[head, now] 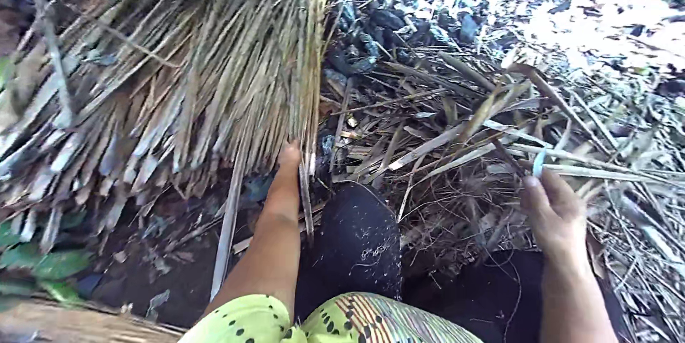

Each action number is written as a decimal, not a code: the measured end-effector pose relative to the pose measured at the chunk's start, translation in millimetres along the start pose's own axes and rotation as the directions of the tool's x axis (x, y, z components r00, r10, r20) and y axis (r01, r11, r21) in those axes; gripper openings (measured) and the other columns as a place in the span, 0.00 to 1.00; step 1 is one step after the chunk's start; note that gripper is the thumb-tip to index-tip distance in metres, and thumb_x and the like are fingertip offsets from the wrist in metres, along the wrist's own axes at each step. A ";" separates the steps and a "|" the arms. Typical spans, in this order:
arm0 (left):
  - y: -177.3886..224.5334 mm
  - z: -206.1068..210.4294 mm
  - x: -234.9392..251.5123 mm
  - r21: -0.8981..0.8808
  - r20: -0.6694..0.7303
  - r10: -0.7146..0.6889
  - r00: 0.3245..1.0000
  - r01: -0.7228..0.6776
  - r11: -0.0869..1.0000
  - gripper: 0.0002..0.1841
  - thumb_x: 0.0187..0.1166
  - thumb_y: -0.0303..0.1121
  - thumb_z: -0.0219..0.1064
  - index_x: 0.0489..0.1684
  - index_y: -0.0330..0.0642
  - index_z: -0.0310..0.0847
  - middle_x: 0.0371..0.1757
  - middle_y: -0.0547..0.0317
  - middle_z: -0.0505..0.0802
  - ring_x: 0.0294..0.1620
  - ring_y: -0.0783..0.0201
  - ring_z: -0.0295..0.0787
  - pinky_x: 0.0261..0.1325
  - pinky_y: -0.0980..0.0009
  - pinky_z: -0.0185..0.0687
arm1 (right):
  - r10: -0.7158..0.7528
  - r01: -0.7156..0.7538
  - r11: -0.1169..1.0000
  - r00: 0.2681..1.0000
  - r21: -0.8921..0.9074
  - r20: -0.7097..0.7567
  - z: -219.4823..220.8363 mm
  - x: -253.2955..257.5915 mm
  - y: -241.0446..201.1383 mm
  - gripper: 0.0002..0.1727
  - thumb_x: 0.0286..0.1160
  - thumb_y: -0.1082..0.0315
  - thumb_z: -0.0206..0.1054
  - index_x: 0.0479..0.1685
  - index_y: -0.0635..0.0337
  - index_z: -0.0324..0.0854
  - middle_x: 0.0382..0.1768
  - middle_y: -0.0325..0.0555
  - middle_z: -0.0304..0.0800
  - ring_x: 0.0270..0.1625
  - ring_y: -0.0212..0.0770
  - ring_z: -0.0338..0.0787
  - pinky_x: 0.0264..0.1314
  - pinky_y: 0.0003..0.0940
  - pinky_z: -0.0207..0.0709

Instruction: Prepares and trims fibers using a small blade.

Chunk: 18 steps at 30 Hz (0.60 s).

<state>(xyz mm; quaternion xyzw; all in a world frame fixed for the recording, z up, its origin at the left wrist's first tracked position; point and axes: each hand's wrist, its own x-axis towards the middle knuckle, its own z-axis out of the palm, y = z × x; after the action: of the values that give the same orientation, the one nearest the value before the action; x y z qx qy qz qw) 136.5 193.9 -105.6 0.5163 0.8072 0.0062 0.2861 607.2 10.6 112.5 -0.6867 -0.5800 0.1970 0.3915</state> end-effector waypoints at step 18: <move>-32.9 5.9 -108.0 -0.837 -0.079 -0.307 0.948 0.105 0.538 0.25 0.96 0.41 0.44 0.89 0.43 0.53 0.51 0.45 0.80 0.34 0.62 0.73 0.37 0.63 0.71 | -0.094 0.091 0.993 0.995 0.081 0.033 9.6 -7.4 -11.6 0.27 0.88 0.57 0.51 0.70 0.72 0.76 0.28 0.34 0.77 0.23 0.15 0.69 0.27 0.15 0.68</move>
<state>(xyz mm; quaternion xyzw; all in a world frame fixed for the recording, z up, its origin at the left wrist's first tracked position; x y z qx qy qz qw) 144.6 86.5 -71.4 0.2196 0.7917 0.4038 0.4024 590.9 6.8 114.1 -0.6392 -0.6099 0.2144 0.4164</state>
